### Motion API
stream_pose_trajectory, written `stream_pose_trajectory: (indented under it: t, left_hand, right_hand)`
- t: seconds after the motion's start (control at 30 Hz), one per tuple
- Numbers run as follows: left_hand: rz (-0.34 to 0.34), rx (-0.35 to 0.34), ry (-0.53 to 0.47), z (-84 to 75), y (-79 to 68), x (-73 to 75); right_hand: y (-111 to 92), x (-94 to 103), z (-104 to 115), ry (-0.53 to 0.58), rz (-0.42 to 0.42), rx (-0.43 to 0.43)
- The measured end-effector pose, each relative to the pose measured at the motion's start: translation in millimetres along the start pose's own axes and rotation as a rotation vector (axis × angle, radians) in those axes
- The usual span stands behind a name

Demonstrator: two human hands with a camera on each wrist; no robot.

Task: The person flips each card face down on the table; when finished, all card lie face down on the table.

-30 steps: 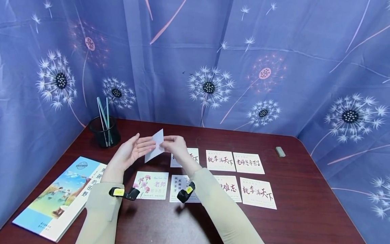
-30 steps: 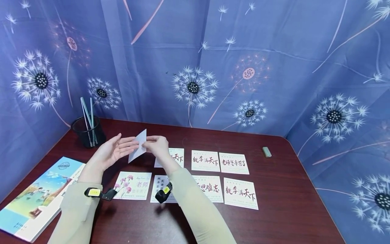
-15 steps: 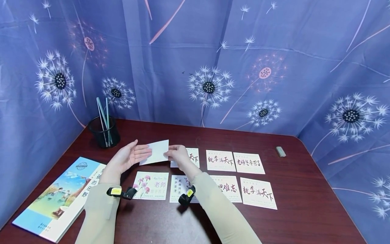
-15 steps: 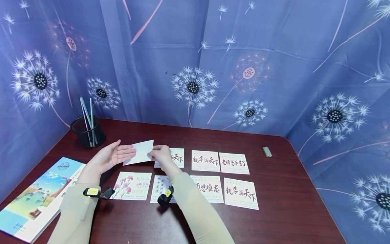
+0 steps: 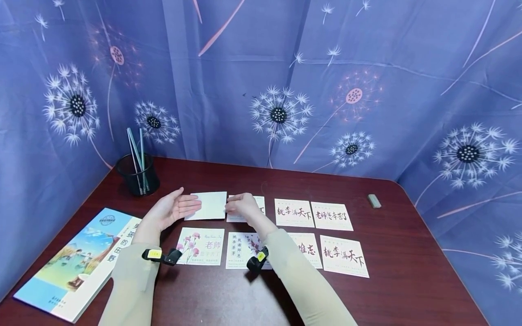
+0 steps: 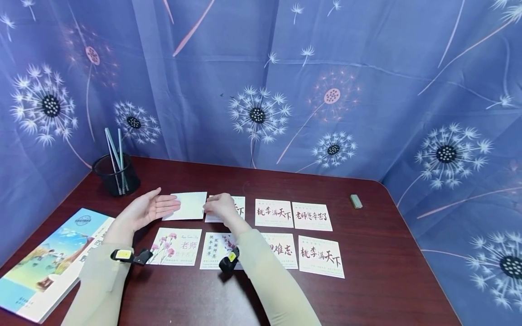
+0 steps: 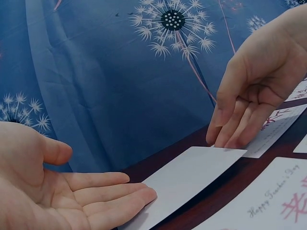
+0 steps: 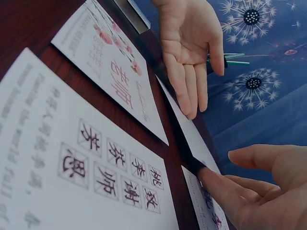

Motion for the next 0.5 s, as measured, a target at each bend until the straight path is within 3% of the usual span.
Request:
stream_pose_trajectory:
  t: [0.5]
  left_hand:
    - [-0.033,0.009,0.02,-0.3,-2.8,1.4]
  right_hand:
    - [-0.7,6.5,1.8,0.04,0.011,0.02]
Point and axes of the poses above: each hand's wrist, its own y-axis towards the middle knuckle, its own x-axis out of the back of the hand, z = x × y, the point moved 7 cm from there along y, towards the middle knuckle, and after that the axes turned 6 degrees about -z, right-handed, at the moved point
